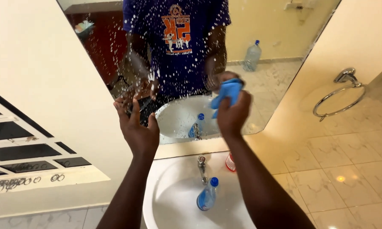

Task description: Cleaning a wall-mounted mirror over a sink using a cleaning cloth.

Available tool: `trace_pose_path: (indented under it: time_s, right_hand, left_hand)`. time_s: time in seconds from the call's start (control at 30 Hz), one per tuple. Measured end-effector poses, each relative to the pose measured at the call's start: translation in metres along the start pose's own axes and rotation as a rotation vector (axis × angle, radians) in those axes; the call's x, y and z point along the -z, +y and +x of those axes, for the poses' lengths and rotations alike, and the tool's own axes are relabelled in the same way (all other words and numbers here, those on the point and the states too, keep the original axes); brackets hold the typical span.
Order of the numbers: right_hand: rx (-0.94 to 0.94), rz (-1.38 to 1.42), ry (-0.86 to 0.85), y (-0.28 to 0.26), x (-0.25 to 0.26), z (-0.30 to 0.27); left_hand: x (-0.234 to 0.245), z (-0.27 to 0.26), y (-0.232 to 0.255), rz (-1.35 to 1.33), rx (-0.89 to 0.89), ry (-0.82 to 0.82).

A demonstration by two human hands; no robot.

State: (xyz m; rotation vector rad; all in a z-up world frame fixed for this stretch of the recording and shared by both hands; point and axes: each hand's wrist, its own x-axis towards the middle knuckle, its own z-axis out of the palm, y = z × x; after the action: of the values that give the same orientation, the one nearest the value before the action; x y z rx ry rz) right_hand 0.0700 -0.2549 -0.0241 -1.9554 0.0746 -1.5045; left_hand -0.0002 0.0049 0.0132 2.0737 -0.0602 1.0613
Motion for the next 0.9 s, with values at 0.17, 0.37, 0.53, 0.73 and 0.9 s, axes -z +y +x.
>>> trace_pose_path:
  time_s: [0.17,0.37,0.53,0.73,0.9]
  right_hand:
    - [-0.030,0.093,-0.197,-0.019,0.016,-0.001]
    - [-0.088,0.034,-0.037,-0.016,0.018,0.010]
    - [-0.083,0.081,-0.260,-0.043,0.026,0.000]
    - [-0.213,0.027,-0.234,-0.061,0.010,-0.011]
    - [-0.170,-0.024,-0.189,-0.061,0.005,-0.018]
  left_hand:
    - [-0.002,0.000,0.003,0.027,0.003,0.001]
    - [-0.002,0.001,-0.004,0.037,0.007,0.001]
    - [0.003,-0.003,-0.005,-0.018,0.031,-0.018]
    - [0.004,-0.001,-0.015,0.077,-0.043,0.019]
    - [0.012,0.002,-0.010,0.067,-0.101,0.013]
